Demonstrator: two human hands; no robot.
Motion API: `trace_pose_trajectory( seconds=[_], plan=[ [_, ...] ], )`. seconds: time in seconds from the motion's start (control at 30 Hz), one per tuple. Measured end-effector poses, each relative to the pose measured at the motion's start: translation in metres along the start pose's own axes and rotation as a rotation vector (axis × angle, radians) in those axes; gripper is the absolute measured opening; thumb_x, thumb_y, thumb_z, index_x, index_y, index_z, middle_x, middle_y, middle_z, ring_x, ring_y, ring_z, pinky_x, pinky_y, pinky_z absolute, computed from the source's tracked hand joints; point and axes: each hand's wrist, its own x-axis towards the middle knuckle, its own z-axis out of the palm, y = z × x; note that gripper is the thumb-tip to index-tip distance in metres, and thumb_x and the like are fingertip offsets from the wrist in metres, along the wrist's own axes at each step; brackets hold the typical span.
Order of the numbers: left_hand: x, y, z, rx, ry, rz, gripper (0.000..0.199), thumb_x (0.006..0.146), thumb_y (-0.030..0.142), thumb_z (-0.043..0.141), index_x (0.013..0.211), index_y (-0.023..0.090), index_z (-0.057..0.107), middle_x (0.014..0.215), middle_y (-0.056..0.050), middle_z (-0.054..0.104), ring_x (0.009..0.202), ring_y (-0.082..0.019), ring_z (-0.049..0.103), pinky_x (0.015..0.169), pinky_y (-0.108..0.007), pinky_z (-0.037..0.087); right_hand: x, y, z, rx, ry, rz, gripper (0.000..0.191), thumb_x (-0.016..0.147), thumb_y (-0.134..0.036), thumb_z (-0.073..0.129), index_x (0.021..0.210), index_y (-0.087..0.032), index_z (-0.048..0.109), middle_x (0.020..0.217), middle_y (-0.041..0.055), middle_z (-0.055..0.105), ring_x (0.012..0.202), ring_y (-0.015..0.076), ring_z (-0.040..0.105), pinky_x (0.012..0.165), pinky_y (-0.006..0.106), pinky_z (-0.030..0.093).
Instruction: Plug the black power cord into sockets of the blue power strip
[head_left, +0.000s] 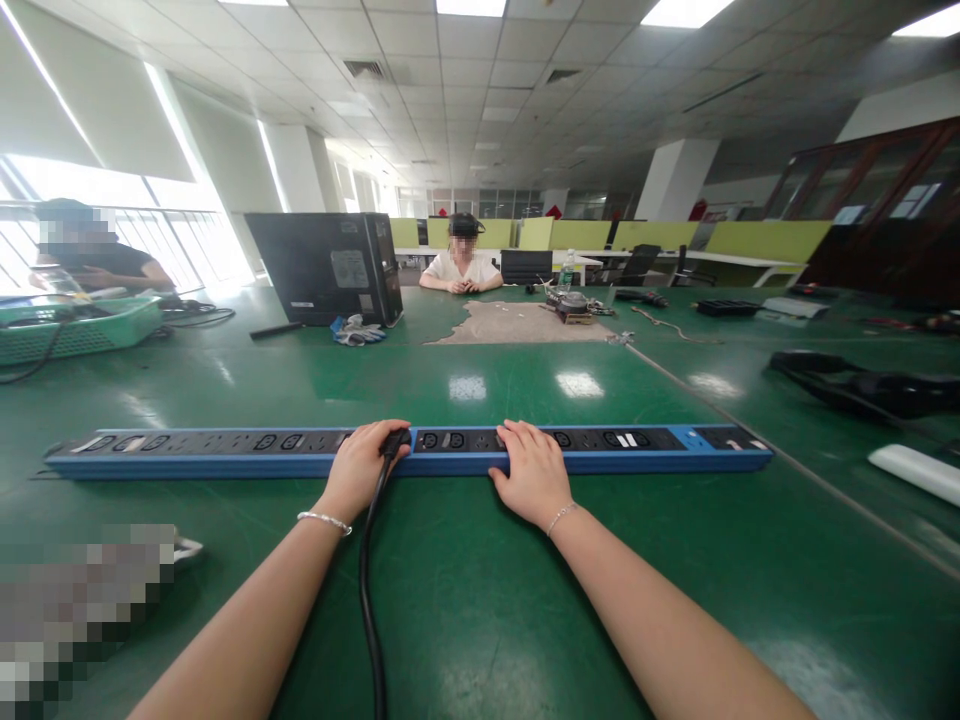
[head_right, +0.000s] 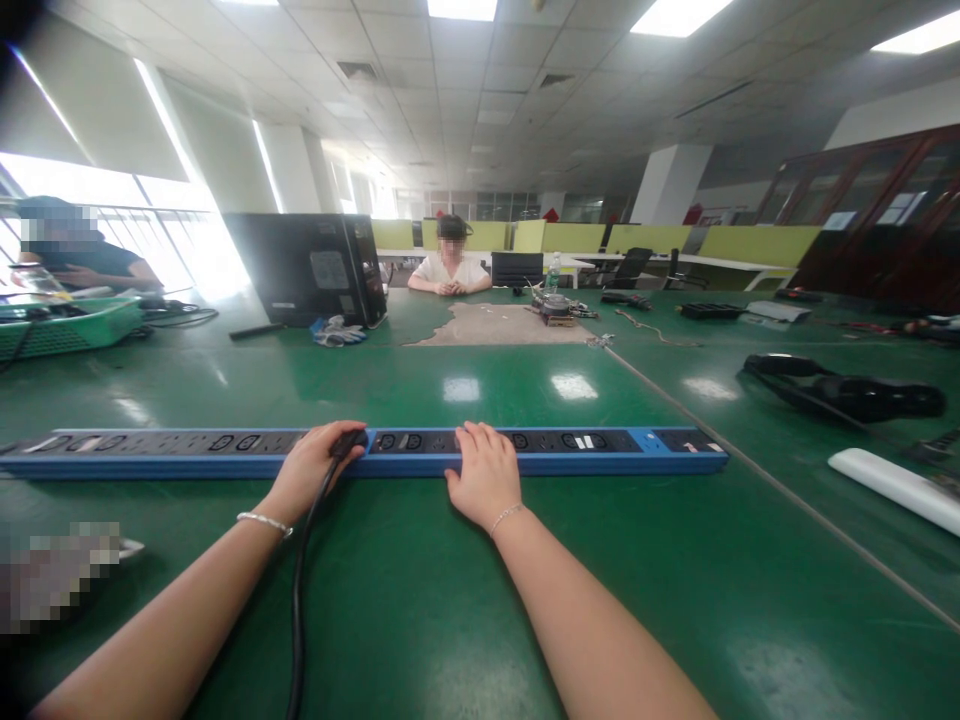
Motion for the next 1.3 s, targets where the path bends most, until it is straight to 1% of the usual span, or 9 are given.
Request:
trace_pose_trajectory(
  seconds=[0.37, 0.53, 0.63, 0.87, 1.07, 1.2, 1.3],
  plan=[
    [-0.003, -0.002, 0.001, -0.003, 0.049, 0.047, 0.034, 0.079, 0.046, 0.048, 0.104, 0.024, 0.056, 0.099, -0.005, 0.064, 0.097, -0.023, 0.054, 0.087, -0.037, 0.042, 0.000, 0.000, 0.000, -0.005, -0.009, -0.002, 0.053, 0.073, -0.032, 0.057, 0.123, -0.018, 0.048, 0.130, 0.0095, 0.048, 0.122, 0.0251, 0.035, 0.100, 0.041, 0.024],
    [-0.001, 0.000, 0.001, 0.011, 0.025, 0.004, 0.033, 0.080, 0.044, 0.047, 0.106, 0.025, 0.057, 0.102, -0.004, 0.064, 0.098, -0.022, 0.056, 0.087, -0.036, 0.043, 0.000, 0.000, 0.000, -0.011, -0.011, 0.001, 0.053, 0.073, -0.032, 0.056, 0.123, -0.018, 0.048, 0.131, 0.0091, 0.048, 0.122, 0.0247, 0.035, 0.100, 0.040, 0.025],
    [0.000, 0.004, 0.000, 0.009, 0.001, -0.035, 0.033, 0.081, 0.042, 0.047, 0.107, 0.026, 0.057, 0.103, -0.003, 0.066, 0.096, -0.020, 0.059, 0.085, -0.034, 0.044, 0.000, 0.000, 0.000, -0.011, -0.006, 0.001, 0.053, 0.073, -0.032, 0.056, 0.123, -0.017, 0.048, 0.130, 0.0090, 0.048, 0.121, 0.0248, 0.036, 0.100, 0.040, 0.024],
    [0.001, 0.008, -0.004, 0.011, -0.023, -0.113, 0.033, 0.080, 0.042, 0.048, 0.109, 0.028, 0.057, 0.096, -0.001, 0.069, 0.088, -0.018, 0.064, 0.079, -0.030, 0.048, 0.000, 0.000, 0.000, -0.012, -0.009, -0.001, 0.053, 0.073, -0.032, 0.057, 0.123, -0.017, 0.048, 0.130, 0.0098, 0.048, 0.122, 0.0249, 0.035, 0.100, 0.041, 0.024],
    [0.000, 0.008, -0.002, 0.052, -0.001, -0.104, 0.034, 0.081, 0.043, 0.046, 0.109, 0.027, 0.056, 0.093, -0.001, 0.070, 0.086, -0.019, 0.064, 0.077, -0.030, 0.048, 0.000, -0.001, -0.001, -0.004, -0.004, 0.001, 0.053, 0.073, -0.032, 0.057, 0.123, -0.017, 0.048, 0.130, 0.0092, 0.049, 0.121, 0.0247, 0.036, 0.100, 0.040, 0.025],
    [-0.001, 0.005, -0.001, 0.069, 0.002, -0.071, 0.034, 0.081, 0.044, 0.045, 0.110, 0.028, 0.055, 0.094, -0.002, 0.070, 0.086, -0.019, 0.064, 0.078, -0.030, 0.047, 0.000, 0.000, -0.001, -0.001, -0.003, 0.001, 0.052, 0.073, -0.032, 0.056, 0.123, -0.016, 0.049, 0.130, 0.0092, 0.049, 0.121, 0.0254, 0.036, 0.100, 0.040, 0.025],
    [-0.002, 0.003, 0.000, 0.063, 0.007, -0.071, 0.036, 0.081, 0.046, 0.046, 0.110, 0.028, 0.056, 0.094, -0.002, 0.069, 0.087, -0.020, 0.063, 0.078, -0.030, 0.047, 0.000, 0.000, -0.001, 0.001, -0.003, 0.000, 0.052, 0.073, -0.032, 0.056, 0.123, -0.017, 0.049, 0.130, 0.0089, 0.049, 0.121, 0.0255, 0.036, 0.100, 0.040, 0.025]
  ],
)
